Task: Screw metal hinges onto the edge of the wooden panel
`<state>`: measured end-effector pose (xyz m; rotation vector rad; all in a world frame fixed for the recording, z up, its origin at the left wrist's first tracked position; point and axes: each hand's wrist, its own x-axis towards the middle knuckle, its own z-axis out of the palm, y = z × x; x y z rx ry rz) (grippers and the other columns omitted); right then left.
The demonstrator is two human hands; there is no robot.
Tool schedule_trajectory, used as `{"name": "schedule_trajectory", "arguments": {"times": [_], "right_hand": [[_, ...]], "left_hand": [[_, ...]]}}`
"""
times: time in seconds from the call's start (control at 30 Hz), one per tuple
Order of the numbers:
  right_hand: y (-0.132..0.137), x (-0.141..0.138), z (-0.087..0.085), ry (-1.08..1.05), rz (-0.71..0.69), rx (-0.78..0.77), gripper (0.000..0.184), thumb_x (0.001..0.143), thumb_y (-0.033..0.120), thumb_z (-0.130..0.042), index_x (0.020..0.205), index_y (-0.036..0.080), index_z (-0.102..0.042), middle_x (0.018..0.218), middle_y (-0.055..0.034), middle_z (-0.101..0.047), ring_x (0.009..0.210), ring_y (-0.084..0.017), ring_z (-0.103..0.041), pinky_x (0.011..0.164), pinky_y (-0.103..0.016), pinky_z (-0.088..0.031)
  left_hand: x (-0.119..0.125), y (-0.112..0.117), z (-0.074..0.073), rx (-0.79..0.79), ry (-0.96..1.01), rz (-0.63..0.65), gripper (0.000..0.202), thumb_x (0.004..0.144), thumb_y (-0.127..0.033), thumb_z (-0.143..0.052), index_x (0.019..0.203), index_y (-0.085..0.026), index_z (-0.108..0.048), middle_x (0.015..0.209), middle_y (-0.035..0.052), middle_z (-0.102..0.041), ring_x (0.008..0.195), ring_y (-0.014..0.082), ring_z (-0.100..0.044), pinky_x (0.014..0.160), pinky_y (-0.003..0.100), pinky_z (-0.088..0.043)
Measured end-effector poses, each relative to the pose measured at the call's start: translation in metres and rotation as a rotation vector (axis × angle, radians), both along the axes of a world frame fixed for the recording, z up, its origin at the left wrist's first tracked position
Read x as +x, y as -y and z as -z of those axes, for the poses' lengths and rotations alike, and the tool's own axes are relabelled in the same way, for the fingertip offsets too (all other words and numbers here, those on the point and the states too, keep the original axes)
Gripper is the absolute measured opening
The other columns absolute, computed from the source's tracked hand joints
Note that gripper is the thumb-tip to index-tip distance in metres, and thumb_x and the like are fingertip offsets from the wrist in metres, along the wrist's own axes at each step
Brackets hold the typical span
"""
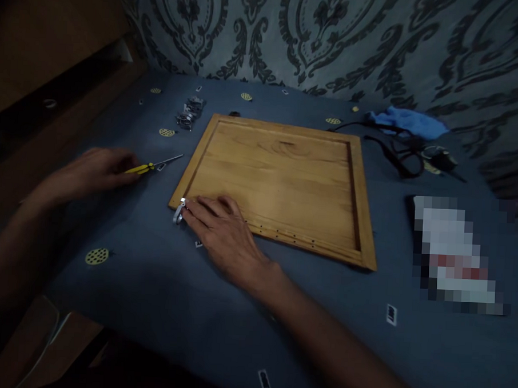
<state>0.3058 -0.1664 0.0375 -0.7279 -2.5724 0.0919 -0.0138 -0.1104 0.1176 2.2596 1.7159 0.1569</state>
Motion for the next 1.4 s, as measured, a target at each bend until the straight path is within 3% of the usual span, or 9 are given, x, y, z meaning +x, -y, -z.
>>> {"name": "schedule_trajectory", "arguments": {"times": [0.13,0.27,0.33,0.43,0.5,0.63,0.8,1.0,1.4], "right_hand": [[0.000,0.000,0.000,-0.012,-0.008,0.022,0.044,0.104,0.004,-0.046,0.143,0.014,-0.064,0.146,-0.0124,-0.070,0.135,-0.026,-0.062,0.111,-0.048,-0.046],[0.000,0.000,-0.001,-0.015,-0.006,0.055,0.044,0.105,0.003,-0.042,0.142,0.012,-0.064,0.145,-0.0118,-0.071,0.132,-0.027,-0.063,0.109,-0.048,-0.048],[0.000,0.000,-0.001,-0.018,-0.008,0.067,0.043,0.105,0.003,-0.042,0.141,0.010,-0.064,0.144,-0.0120,-0.071,0.132,-0.028,-0.064,0.108,-0.048,-0.048],[0.000,0.000,-0.001,-0.013,-0.012,0.064,0.042,0.105,0.004,-0.044,0.142,0.009,-0.063,0.146,-0.0129,-0.070,0.133,-0.028,-0.063,0.110,-0.048,-0.047],[0.000,0.000,-0.001,-0.003,-0.009,0.053,0.043,0.105,0.004,-0.045,0.144,0.012,-0.062,0.147,-0.0123,-0.069,0.135,-0.026,-0.062,0.111,-0.048,-0.047],[0.000,0.000,0.000,0.009,0.001,0.026,0.044,0.106,0.006,-0.044,0.146,0.016,-0.061,0.149,-0.0104,-0.068,0.138,-0.025,-0.060,0.112,-0.049,-0.046],[-0.001,0.002,0.001,0.001,-0.021,-0.003,0.044,0.106,0.008,-0.047,0.148,0.013,-0.060,0.152,-0.0138,-0.066,0.141,-0.029,-0.058,0.114,-0.052,-0.045],[-0.001,0.001,0.001,-0.016,-0.016,-0.024,0.049,0.104,0.004,-0.045,0.149,0.015,-0.060,0.151,-0.0135,-0.066,0.141,-0.029,-0.057,0.113,-0.054,-0.046],[0.000,-0.002,0.004,-0.049,-0.001,-0.026,0.048,0.103,0.004,-0.046,0.146,0.016,-0.062,0.150,-0.0129,-0.067,0.139,-0.028,-0.059,0.113,-0.054,-0.046]], "left_hand": [[0.019,0.009,-0.030,0.243,0.096,-0.116,0.030,0.093,-0.051,-0.065,0.090,-0.021,-0.066,0.089,0.0005,-0.061,0.082,0.0170,-0.054,0.075,0.034,-0.039],[0.044,0.009,-0.058,0.412,0.380,-0.225,0.044,0.086,-0.065,-0.077,0.094,-0.022,-0.068,0.094,-0.0025,-0.066,0.087,0.0147,-0.054,0.079,0.033,-0.045],[0.054,0.004,-0.067,0.577,0.525,-0.134,0.056,0.078,-0.073,-0.082,0.095,-0.022,-0.065,0.097,-0.0085,-0.066,0.090,0.0107,-0.055,0.083,0.031,-0.048],[0.068,0.000,-0.076,0.528,0.627,0.050,0.049,0.082,-0.064,-0.085,0.104,-0.025,-0.064,0.099,-0.0172,-0.065,0.099,0.0061,-0.058,0.092,0.029,-0.050],[0.078,0.003,-0.078,0.506,0.675,0.082,0.038,0.085,-0.054,-0.086,0.101,-0.024,-0.068,0.097,-0.0120,-0.069,0.093,0.0077,-0.061,0.085,0.028,-0.051],[0.097,0.023,-0.078,0.497,0.539,0.040,0.033,0.092,-0.056,-0.078,0.098,-0.024,-0.074,0.093,-0.0022,-0.070,0.089,0.0171,-0.068,0.078,0.037,-0.055],[0.102,0.041,-0.082,0.496,0.275,0.062,0.025,0.100,-0.053,-0.066,0.108,-0.031,-0.077,0.106,-0.0012,-0.071,0.110,0.0260,-0.068,0.090,0.044,-0.054],[0.100,0.037,-0.080,0.482,0.242,0.141,0.030,0.102,-0.056,-0.060,0.108,-0.030,-0.075,0.107,0.0019,-0.073,0.091,0.0244,-0.068,0.083,0.046,-0.055],[0.101,0.037,-0.075,0.448,0.244,0.140,0.028,0.102,-0.055,-0.059,0.109,-0.033,-0.076,0.107,0.0032,-0.074,0.092,0.0266,-0.067,0.082,0.047,-0.052]]}}
